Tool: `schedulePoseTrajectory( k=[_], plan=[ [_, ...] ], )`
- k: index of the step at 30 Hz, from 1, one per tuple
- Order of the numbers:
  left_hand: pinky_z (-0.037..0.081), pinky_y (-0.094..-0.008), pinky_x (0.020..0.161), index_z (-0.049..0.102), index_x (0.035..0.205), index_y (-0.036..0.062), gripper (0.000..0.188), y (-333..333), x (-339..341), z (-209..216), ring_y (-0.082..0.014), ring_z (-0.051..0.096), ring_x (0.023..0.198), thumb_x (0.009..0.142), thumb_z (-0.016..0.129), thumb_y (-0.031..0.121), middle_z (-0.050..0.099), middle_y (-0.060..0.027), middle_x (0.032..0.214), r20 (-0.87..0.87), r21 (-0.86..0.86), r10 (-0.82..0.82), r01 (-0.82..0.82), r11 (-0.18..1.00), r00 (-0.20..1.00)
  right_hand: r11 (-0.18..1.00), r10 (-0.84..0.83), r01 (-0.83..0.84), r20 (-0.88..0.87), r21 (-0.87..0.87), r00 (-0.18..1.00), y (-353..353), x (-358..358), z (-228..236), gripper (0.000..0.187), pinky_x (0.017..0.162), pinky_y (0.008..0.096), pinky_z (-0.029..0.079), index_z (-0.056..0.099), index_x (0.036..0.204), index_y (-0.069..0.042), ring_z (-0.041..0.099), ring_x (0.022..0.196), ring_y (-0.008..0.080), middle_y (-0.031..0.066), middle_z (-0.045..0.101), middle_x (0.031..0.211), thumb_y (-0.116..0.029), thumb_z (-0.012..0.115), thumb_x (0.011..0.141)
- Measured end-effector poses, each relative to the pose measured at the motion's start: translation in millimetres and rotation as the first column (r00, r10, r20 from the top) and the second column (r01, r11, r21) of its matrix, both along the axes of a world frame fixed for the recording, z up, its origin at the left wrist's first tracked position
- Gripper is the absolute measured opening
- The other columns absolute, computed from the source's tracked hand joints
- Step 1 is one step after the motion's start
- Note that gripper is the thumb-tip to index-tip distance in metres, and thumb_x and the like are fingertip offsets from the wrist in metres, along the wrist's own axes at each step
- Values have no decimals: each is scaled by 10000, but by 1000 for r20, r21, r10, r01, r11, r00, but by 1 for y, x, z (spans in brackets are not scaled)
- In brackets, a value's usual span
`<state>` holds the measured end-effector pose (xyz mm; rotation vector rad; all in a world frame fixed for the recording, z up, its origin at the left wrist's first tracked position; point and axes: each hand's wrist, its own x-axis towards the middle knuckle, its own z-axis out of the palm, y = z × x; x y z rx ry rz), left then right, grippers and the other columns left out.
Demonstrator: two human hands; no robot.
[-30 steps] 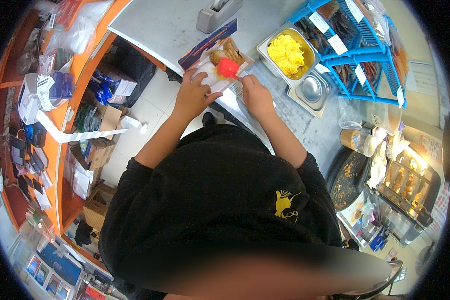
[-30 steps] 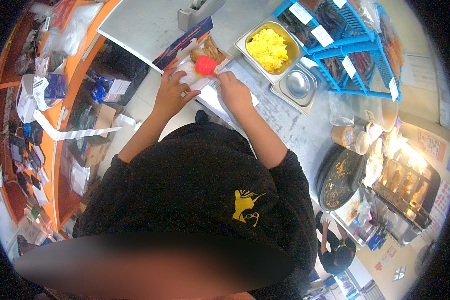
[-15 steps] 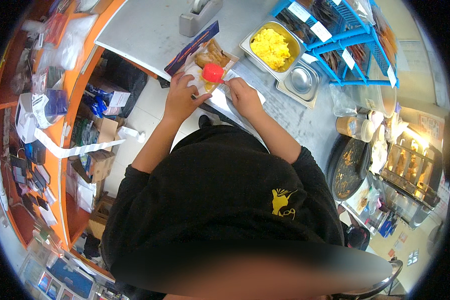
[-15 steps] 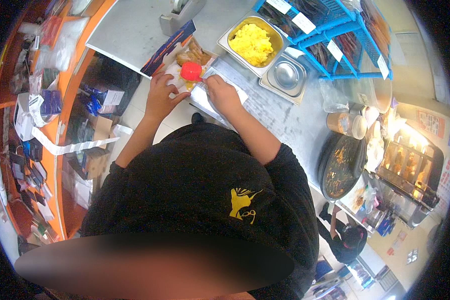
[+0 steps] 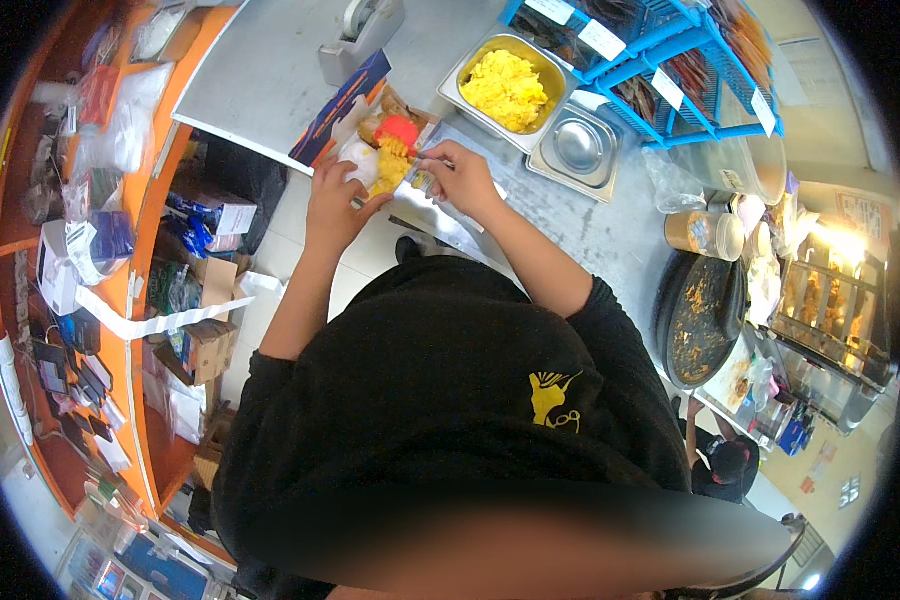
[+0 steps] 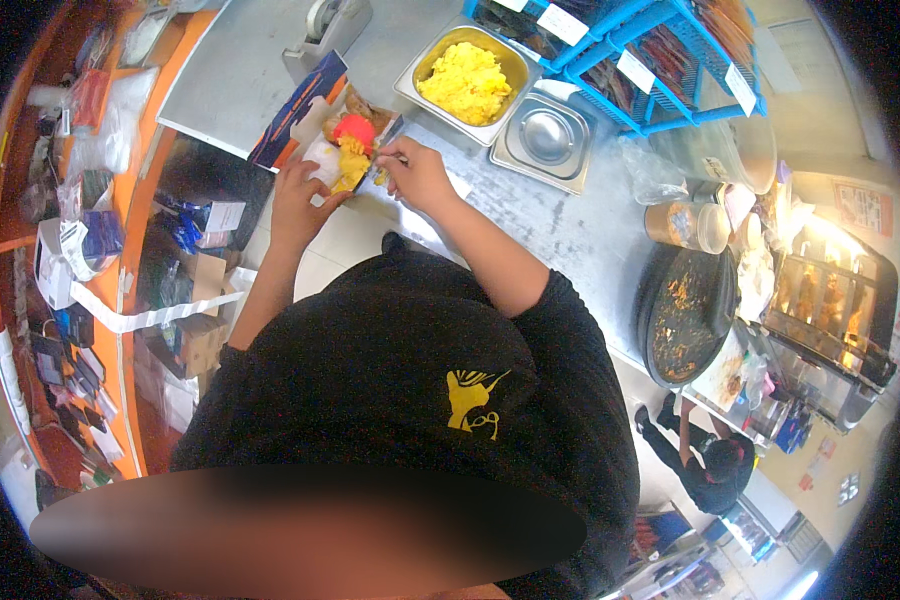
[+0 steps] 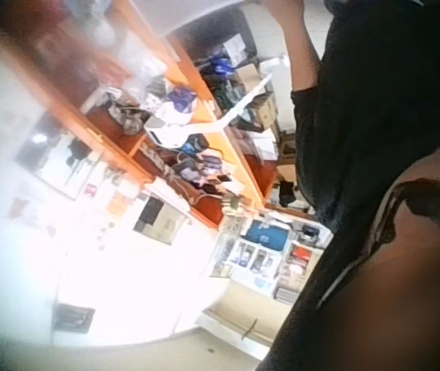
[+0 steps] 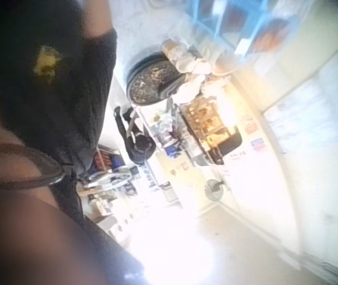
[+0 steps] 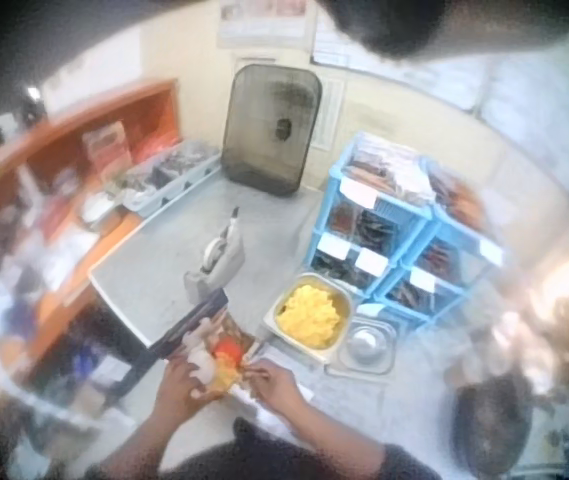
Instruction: The person assembles a food order by cutting a piece of fried chicken, placing it in a paper container, and adding toppings including yellow flakes, green seaweed, and a brown crumbly topping. The person then closes the container, places it in a plastic bag, and adds a small packet before sealing the bag.
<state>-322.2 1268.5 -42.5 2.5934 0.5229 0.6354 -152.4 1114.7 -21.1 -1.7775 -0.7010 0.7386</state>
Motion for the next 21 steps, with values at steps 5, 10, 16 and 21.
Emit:
schedulePoseTrajectory(
  k=[5,10,16,21],
  plan=[
    [461,-434,941,662,865,72,302,-18,-3,0,-364,510,1152,720,835,272,606,-145,1090,94,28,65,-67,997,993,959,-256,272,-168,77,952,-34,39,34,138,479,238,467,637,1023,-14,582,535,92,56,677,790,-115,586,943],
    [467,-399,947,630,1087,60,286,-69,11,-13,-363,545,1125,812,701,93,586,-176,1176,-131,-101,-123,110,989,984,941,-255,330,485,-73,836,-53,87,59,303,697,303,520,612,1204,-37,653,772,184,126,662,1020,-143,624,920],
    [473,-379,957,578,1263,15,444,-80,58,-31,-345,565,1083,820,568,28,571,-172,1283,-468,211,-42,158,965,883,944,-325,239,525,227,787,-79,71,77,393,856,357,513,588,1249,-61,651,913,248,187,564,1251,-74,665,864],
    [518,-430,781,636,870,15,107,-70,63,-27,-362,623,906,799,556,23,635,-168,983,-405,77,-106,150,986,908,905,-414,293,474,309,777,-121,72,95,369,817,322,517,616,1211,-69,648,883,206,142,585,1212,-8,660,849]
  ],
)
